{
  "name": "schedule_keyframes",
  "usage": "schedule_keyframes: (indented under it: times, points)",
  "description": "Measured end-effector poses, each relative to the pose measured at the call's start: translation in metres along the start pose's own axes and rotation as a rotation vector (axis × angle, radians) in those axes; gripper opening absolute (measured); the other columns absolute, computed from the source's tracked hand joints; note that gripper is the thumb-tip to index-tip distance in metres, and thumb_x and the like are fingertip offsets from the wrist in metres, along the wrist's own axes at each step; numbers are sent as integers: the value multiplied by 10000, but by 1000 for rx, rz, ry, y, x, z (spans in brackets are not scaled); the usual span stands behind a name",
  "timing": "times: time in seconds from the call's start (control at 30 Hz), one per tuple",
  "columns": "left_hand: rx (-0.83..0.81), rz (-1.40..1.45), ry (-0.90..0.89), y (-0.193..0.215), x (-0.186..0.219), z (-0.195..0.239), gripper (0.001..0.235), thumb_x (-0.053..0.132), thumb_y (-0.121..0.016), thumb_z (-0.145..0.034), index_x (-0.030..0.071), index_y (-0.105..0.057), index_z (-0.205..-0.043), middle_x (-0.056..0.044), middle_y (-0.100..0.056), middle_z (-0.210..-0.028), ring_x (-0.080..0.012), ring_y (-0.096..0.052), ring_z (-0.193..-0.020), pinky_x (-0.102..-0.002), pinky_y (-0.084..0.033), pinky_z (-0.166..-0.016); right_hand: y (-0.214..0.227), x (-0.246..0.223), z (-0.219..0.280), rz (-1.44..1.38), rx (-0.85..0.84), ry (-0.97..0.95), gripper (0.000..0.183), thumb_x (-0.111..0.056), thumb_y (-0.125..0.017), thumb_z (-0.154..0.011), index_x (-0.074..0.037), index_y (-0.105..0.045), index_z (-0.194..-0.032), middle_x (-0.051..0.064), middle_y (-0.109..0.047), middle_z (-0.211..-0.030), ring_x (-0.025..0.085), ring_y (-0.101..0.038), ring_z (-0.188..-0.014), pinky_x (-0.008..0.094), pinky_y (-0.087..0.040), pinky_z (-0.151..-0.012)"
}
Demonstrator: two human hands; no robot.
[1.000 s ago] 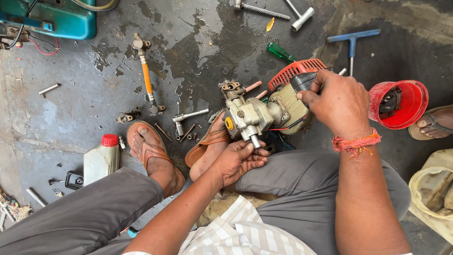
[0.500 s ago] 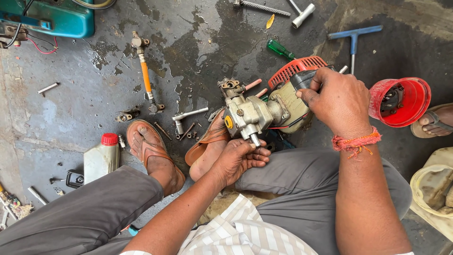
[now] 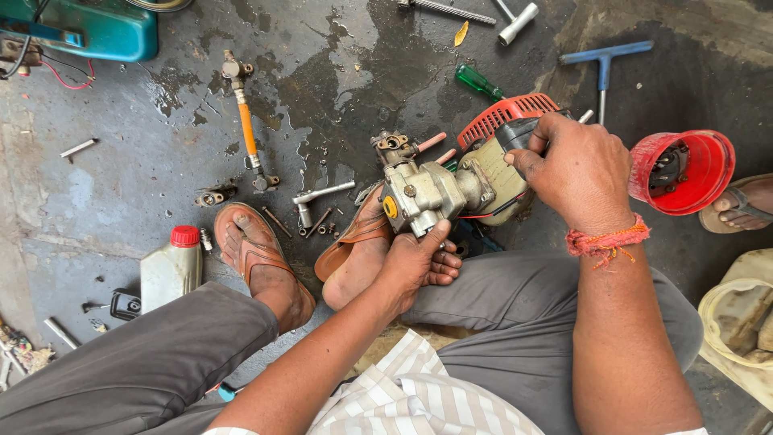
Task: Disassembling and inspecting a small internal combustion engine using various tools.
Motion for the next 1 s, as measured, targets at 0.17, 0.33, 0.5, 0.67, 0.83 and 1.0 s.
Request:
schedule_keyframes:
  times: [0.17, 0.33, 0.5, 0.67, 0.83, 1.0]
  points:
    - [1, 18, 26, 6, 4, 3, 727, 678, -565, -920, -34, -630, -1057, -131, -717, -790, -171, -710, -638, -282, -604, -565, 0, -1, 0, -19, 1, 4, 374, -453, -866, -802, -112, -714, -830, 108, -701, -700, 361, -697, -715, 510, -523, -654]
    - [-81, 173, 10, 4, 7, 5, 755, 695, -522, -880, -16, -595, -1124, -152, -733, -895, -195, -752, -746, -328, -648, -634, 0, -1, 0, -19, -3, -1, 370, -453, -863, -807, -114, -715, -823, 104, -701, -693, 356, -696, -706, 505, -524, -650]
    - [-149, 59, -8, 4, 1, -2, 572, 494, -625, -977, -27, -576, -1209, -141, -709, -985, -186, -724, -831, -314, -637, -722, -1, -1, 0, -17, 3, 11, 374, -460, -859, -817, -117, -712, -826, 98, -697, -684, 353, -696, -701, 506, -524, -649]
    - [-259, 107, 44, 1, 0, 0, 453, 259, -635, -994, -35, -540, -1326, -136, -713, -1081, -182, -730, -914, -288, -630, -801, 0, -2, -1, -26, 5, 21, 379, -462, -857, -822, -116, -705, -830, 97, -695, -678, 349, -696, -689, 505, -524, -649]
    - [-182, -128, -17, 3, 3, 1, 562, -93, -673, -865, -26, -518, -1402, -93, -676, -1118, -170, -722, -954, -266, -629, -855, 0, -4, 1, -15, 11, 24, 384, -468, -862, -818, -116, -709, -832, 101, -699, -687, 351, -696, -699, 501, -524, -656]
    - [-152, -113, 16, 26, -12, -17, 481, -51, -664, -898, -49, -554, -1367, -103, -679, -1095, -183, -723, -917, -259, -630, -808, 1, 3, -4, -77, 13, 9, 377, -462, -859, -830, -111, -730, -875, 104, -713, -726, 338, -704, -712, 488, -530, -666]
Point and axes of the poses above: each hand's wrist, its own z-axis away from the middle knuckle, its own y-axis out of the back of the hand, x = y × z, the point moved 10 cm from there along -z, towards the middle knuckle
